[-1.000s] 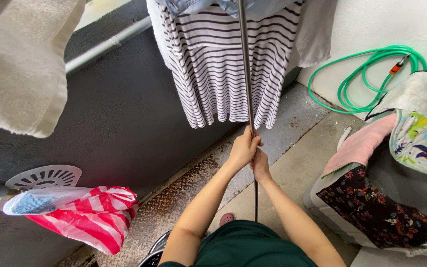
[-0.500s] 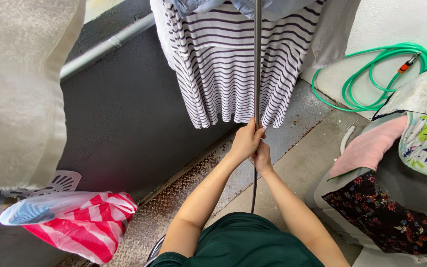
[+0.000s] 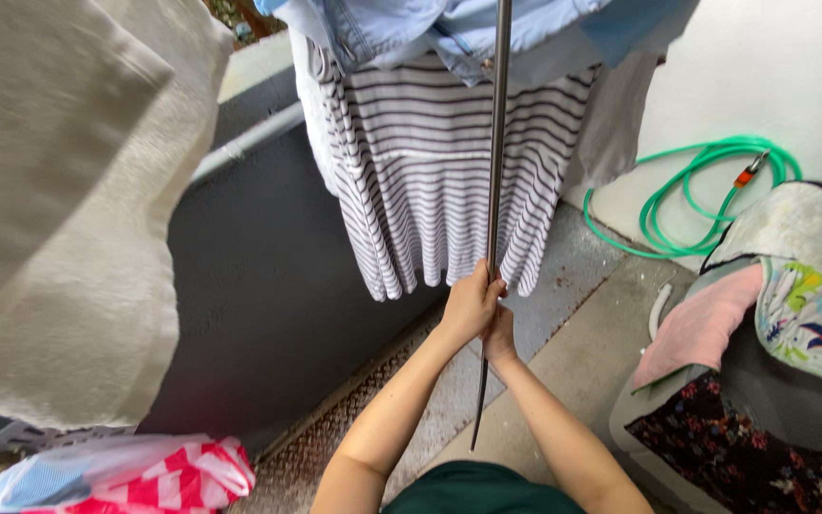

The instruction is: The person hangs clothes and towels on a drying rack by hand and using a reached-hook tool to lift hangers onto the upper bar.

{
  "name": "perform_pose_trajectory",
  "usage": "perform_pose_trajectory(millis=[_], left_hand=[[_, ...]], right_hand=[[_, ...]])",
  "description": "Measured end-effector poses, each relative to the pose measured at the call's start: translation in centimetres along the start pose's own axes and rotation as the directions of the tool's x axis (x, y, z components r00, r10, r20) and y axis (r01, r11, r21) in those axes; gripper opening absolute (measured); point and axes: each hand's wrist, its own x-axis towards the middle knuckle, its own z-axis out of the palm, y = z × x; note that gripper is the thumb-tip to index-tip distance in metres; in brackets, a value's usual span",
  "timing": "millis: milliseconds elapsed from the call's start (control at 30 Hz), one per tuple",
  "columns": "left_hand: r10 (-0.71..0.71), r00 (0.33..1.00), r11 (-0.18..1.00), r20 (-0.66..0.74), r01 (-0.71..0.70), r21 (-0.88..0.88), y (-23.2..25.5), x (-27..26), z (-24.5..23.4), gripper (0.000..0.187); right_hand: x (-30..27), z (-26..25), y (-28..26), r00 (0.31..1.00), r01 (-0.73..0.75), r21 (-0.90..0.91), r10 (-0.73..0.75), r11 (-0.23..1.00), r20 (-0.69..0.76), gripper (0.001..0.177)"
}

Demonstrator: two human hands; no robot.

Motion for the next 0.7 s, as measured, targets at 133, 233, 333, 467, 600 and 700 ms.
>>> perform_pose_trajectory(millis=[133, 233, 333, 467, 600, 700], left_hand=[[0.078, 0.997, 0.996, -0.021, -0.077, 0.040, -0.8, 0.8, 0.7, 0.015], [0.107, 0.994, 0.993, 0.005, -0.107, 0.047, -0.9, 0.8, 1.6, 0.017], [0.122, 0.991, 0.992, 0.046, -0.124, 0.038, -0.9, 0.0, 3.0, 0.016], [0.147, 0.981, 0.986, 0.127, -0.135, -0.099, 0.8, -1.5, 4.7, 0.010], [0.117, 0.969, 0.977, 0.217, -0.072, -0.201, 3.9, -1.3, 5.7, 0.009], [0.150, 0.959, 0.965, 0.239, -0.089, -0.247, 6.5, -0.9, 5.9, 0.010]], right_hand=[[1.0, -1.0, 1.3, 0.999, -0.012, -0.004, 0.012, 1.000, -0.052, 0.061], [0.8, -1.5, 0.6, 0.995, -0.028, 0.058, 0.033, 0.998, -0.094, 0.052], [-0.7, -2.5, -0.4, 0.994, 0.014, 0.043, -0.009, 0.999, -0.112, 0.054], [-2.6, -4.2, -1.8, 0.989, 0.039, 0.012, -0.037, 0.999, -0.141, 0.052], [-3.2, -6.2, -3.5, 0.976, 0.154, -0.018, -0.155, 0.988, -0.151, 0.052], [-3.6, -7.5, -5.1, 0.951, 0.243, -0.089, -0.255, 0.966, -0.172, 0.047]])
